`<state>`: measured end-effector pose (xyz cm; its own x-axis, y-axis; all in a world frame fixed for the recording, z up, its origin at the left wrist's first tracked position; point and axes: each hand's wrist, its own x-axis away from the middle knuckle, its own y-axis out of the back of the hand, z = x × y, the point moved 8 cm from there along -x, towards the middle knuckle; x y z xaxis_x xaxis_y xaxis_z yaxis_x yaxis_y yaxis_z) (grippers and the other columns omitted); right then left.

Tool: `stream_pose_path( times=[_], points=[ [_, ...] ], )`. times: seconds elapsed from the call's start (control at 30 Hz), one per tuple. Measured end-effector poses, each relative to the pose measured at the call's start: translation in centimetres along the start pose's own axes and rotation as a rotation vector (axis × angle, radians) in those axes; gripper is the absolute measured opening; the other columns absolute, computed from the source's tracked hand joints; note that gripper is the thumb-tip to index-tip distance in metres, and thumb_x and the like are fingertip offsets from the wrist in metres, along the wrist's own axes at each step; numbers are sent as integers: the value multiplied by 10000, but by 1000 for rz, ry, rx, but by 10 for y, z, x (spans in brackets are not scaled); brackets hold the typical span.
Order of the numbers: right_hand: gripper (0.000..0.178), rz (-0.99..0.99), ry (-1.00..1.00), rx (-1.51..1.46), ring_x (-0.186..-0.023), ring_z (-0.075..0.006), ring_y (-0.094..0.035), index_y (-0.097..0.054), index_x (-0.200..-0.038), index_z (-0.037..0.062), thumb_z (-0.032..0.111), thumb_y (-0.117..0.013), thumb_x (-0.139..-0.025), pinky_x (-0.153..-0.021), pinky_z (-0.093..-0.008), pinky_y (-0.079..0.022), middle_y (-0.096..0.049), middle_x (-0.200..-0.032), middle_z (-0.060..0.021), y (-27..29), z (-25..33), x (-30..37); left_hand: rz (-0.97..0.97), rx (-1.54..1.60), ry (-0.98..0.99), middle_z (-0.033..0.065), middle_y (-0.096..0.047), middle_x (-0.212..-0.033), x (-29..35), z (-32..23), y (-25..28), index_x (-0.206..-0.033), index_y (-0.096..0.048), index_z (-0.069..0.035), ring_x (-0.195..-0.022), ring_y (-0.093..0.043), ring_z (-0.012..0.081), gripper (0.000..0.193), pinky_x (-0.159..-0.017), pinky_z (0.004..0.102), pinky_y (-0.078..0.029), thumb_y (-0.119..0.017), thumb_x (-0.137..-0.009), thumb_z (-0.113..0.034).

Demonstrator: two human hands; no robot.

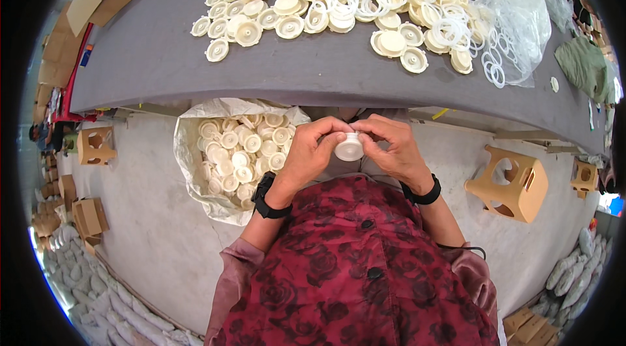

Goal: Manually assembling white plastic components and rings on a work table.

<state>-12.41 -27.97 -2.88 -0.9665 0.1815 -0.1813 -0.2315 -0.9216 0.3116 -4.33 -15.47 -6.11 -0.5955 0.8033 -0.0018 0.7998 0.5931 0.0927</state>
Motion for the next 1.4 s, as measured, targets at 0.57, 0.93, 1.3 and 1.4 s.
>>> stream_pose_path(
  times=[0.57, 0.93, 1.3, 1.4],
  points=[
    [138, -101, -58, -266, -760, -104, -626, -698, -1002, -31, 39, -658, -889, -688, -238, -506, -686, -866, -67, 8, -12, 8, -110, 650, 32, 38, -688, -977, 9, 22, 1, -1057, -689, 4, -880, -615, 89, 159, -807, 251, -483, -672, -924, -81],
    [172, -44, 54, -23, -710, -174, -637, -693, -1021, -20, 49, -665, -866, -645, -279, -499, -682, -850, -106, 2, 3, -1, 131, 118, 10, 23, -647, -875, -1, 1, -2, -1050, -642, 19, -819, -569, 79, 151, -731, 241, -450, -632, -909, -32],
    [161, -278, -152, -489, -822, -84, -621, -693, -1060, -32, -23, -638, -908, -720, -222, -515, -681, -923, -34, 10, -26, 15, -91, 697, 52, 40, -674, -978, 10, 32, -7, -1124, -638, 2, -911, -637, 119, 224, -863, 270, -507, -660, -907, -49],
    [182, -150, -27, -385, -806, -103, -635, -696, -1064, -24, -18, -655, -886, -708, -232, -521, -690, -925, -56, 9, -16, 13, -121, 666, 64, 43, -682, -950, 7, 20, -1, -1071, -675, 17, -896, -635, 115, 175, -845, 263, -507, -635, -906, -27]
  ],
)
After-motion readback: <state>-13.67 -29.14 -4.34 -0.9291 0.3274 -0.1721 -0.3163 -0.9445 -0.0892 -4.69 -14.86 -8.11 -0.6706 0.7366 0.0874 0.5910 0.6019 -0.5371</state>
